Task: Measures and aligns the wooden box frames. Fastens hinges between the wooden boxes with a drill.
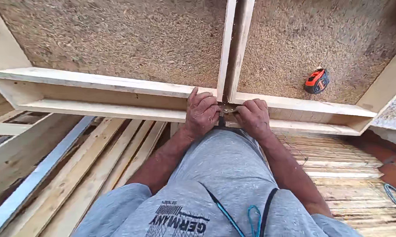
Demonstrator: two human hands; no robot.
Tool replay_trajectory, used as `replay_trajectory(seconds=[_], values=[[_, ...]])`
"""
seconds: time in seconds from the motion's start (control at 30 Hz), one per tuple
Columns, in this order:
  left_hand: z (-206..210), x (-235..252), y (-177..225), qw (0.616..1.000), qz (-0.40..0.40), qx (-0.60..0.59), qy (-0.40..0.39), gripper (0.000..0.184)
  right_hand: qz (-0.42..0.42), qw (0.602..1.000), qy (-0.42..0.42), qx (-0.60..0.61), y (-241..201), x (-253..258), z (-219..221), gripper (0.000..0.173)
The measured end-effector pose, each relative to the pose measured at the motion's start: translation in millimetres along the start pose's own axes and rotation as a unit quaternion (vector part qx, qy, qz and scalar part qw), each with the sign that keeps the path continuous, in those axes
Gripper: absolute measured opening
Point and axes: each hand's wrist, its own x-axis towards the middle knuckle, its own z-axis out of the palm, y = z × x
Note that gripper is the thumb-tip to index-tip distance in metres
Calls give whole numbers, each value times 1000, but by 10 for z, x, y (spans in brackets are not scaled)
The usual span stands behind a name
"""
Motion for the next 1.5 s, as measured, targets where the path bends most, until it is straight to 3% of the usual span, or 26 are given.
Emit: replay_trajectory(seconds=[0.53, 0.8, 1.03, 1.17, 1.3, 1.4, 1.5], values=[[-6, 190, -148, 999, 16, -41, -2, 11, -21, 995, 93, -16, 80, 33, 134, 16], [-14, 188, -170, 998, 21, -66, -7, 11, 28, 997, 3, -76, 206, 72, 23, 21], [-15, 292, -226, 997, 48, -56, 1, 10, 15, 993, -32, -108, 243, 197, 22, 23], [-192, 339, -198, 995, 42, -44, -84, 21, 1, 994, -43, -104, 251, 180, 18, 22], [-422, 347, -302, 984, 19, 70, -162, 38, -1, 993, -36, -111, 260, 186, 48, 18], [-420, 371, -441, 969, -17, 152, -195, 24, 1, 992, -25, -125, 295, 218, 78, 17], [-380, 276, -435, 962, -23, 179, -204, 22, 4, 992, -25, -125, 254, 121, 133, 19]])
